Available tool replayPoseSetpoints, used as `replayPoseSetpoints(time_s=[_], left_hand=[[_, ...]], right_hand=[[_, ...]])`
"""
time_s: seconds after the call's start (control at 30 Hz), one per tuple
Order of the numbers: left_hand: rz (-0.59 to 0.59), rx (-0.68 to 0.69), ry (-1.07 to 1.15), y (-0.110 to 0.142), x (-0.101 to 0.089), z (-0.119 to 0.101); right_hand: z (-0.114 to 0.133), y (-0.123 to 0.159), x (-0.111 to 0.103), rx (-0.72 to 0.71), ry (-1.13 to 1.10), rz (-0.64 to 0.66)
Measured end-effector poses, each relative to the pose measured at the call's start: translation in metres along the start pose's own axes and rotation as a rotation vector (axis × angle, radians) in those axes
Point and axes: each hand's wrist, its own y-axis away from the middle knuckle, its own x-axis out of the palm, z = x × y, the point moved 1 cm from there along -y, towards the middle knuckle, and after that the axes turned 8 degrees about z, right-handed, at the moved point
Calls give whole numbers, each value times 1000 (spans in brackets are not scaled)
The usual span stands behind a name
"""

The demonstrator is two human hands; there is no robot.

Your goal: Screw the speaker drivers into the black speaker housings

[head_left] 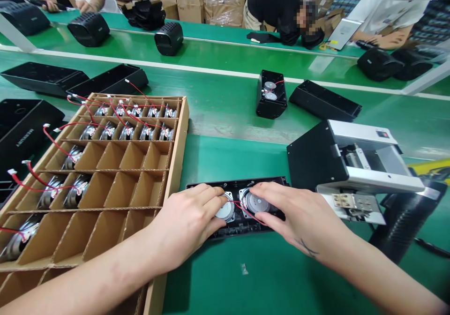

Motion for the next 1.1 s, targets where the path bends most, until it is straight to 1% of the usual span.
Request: replayPoseSetpoints(time_s=[0.5, 0.73, 0.93, 1.1], left_hand=[[6, -9, 21, 0, 1, -1], [36, -26, 23, -1, 1, -1], [33, -25, 20, -2, -2, -2], [43, -31, 36, -2, 0, -1]], right_hand=[[0, 8, 7, 4, -28, -42], [-1, 8, 5, 6, -31, -30], [-2, 8, 5, -13, -29, -39], [0, 6, 4, -13, -22, -39]])
